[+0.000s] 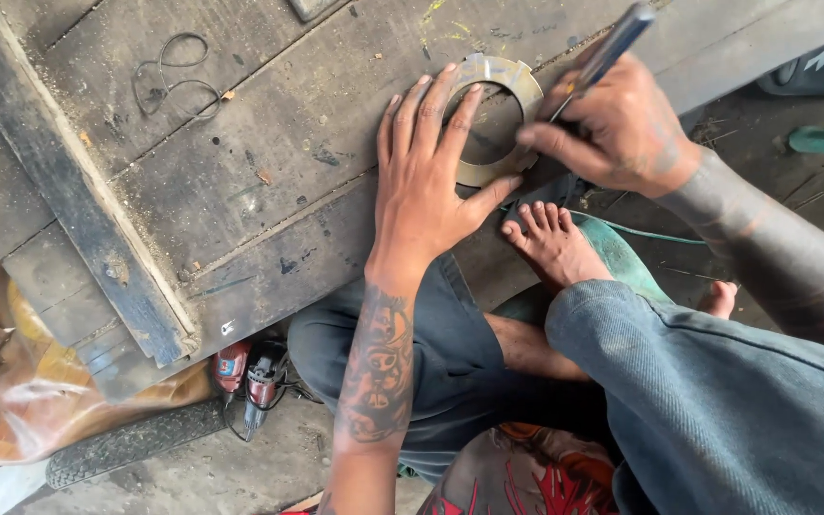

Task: Scraping old gasket material from a metal ring using a hand tool on a workbench.

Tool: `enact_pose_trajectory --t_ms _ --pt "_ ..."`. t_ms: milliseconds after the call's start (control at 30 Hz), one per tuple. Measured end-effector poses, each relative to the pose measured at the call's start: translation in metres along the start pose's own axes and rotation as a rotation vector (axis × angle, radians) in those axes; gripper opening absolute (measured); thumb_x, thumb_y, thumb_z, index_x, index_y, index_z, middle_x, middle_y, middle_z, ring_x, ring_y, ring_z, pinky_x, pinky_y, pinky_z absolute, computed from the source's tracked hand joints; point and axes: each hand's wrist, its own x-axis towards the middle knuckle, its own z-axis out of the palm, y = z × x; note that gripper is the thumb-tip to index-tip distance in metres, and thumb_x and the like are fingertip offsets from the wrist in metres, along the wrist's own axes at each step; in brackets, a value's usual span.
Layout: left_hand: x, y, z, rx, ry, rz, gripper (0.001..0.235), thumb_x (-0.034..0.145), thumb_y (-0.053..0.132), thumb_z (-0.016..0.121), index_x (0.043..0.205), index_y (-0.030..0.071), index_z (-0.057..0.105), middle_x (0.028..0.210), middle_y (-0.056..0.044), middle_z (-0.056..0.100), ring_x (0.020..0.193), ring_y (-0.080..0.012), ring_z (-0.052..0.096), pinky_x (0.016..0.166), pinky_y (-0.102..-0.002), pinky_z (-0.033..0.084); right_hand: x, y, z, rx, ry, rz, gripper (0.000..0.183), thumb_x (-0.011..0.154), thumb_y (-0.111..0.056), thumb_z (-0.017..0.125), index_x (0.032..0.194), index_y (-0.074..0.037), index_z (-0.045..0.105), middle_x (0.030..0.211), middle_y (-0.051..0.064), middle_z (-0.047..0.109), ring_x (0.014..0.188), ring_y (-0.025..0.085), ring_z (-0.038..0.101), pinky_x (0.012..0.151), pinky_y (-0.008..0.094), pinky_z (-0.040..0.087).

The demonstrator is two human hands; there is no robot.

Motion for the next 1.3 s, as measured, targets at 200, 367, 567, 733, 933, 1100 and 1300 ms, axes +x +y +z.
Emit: enact_pose_trajectory --t_ms 200,367,567,733,933,1100,1300 --pt "0.001 -0.001 0.001 -0.022 -0.005 -0.001 0.083 0.097 0.073 0.063 0.159 0.021 0.042 0.168 -0.007 0.033 0.156 -0.0312 0.038 0.131 -0.052 0.029 -0.002 0.002 -0.001 -0.021 0.059 0.045 0.039 0.116 -0.010 0.069 0.081 0.005 0.059 0.069 0.013 0.049 0.061 0.033 0.047 0.066 0.049 0.037" --pt "0.001 -0.001 -0.001 -0.022 -0.013 -0.001 0.083 0.097 0.073 0.065 0.158 0.021 0.043 0.168 -0.007 0.034 0.155 -0.0320 0.039 0.132 -0.053 0.029 -0.008 0.006 -0.002 -0.021 0.021 0.075 0.035 0.116 -0.012 0.069 0.087 0.007 0.066 0.074 0.015 0.057 0.065 0.034 0.055 0.068 0.047 0.042" --pt "0.001 -0.001 -0.001 -0.019 -0.013 0.003 0.083 0.097 0.074 0.065 0.158 0.021 0.043 0.168 -0.008 0.033 0.155 -0.0323 0.040 0.131 -0.053 0.031 0.004 -0.002 -0.009 0.136 -0.100 0.058 0.031 0.111 -0.012 0.066 0.090 0.010 0.071 0.078 0.018 0.067 0.064 0.033 0.062 0.060 0.043 0.045" --pt "0.000 0.000 -0.003 -0.032 -0.012 0.004 0.082 0.098 0.069 0.069 0.158 0.020 0.043 0.168 -0.007 0.033 0.156 -0.0320 0.038 0.132 -0.053 0.031 -0.008 0.003 -0.002 0.010 -0.076 0.129 0.042 0.115 -0.019 0.066 0.078 0.001 0.058 0.062 0.009 0.047 0.058 0.033 0.047 0.071 0.045 0.036" --pt "0.001 0.000 -0.001 -0.016 0.001 0.004 0.084 0.096 0.071 0.067 0.158 0.021 0.042 0.168 -0.008 0.035 0.156 -0.0315 0.039 0.132 -0.053 0.031 -0.009 0.008 -0.004 -0.087 -0.020 0.141 0.036 0.117 -0.020 0.067 0.087 0.001 0.067 0.078 0.011 0.063 0.070 0.034 0.058 0.093 0.049 0.042" --pt "0.000 0.000 -0.004 -0.046 -0.008 0.014 0.083 0.097 0.070 0.067 0.158 0.020 0.042 0.168 -0.009 0.035 0.157 -0.0324 0.038 0.132 -0.053 0.031 -0.013 0.013 -0.006 -0.015 -0.211 0.215 0.033 0.109 -0.032 0.065 0.091 -0.005 0.070 0.059 0.007 0.058 0.059 0.033 0.057 0.094 0.042 0.034" --pt "-0.001 -0.002 -0.005 -0.031 -0.014 0.010 0.081 0.097 0.069 0.066 0.158 0.020 0.043 0.168 -0.009 0.035 0.155 -0.0324 0.040 0.132 -0.053 0.030 -0.011 0.013 -0.005 -0.011 -0.237 0.187 0.044 0.108 -0.030 0.066 0.073 -0.007 0.053 0.051 0.007 0.047 0.059 0.036 0.052 0.090 0.042 0.032"
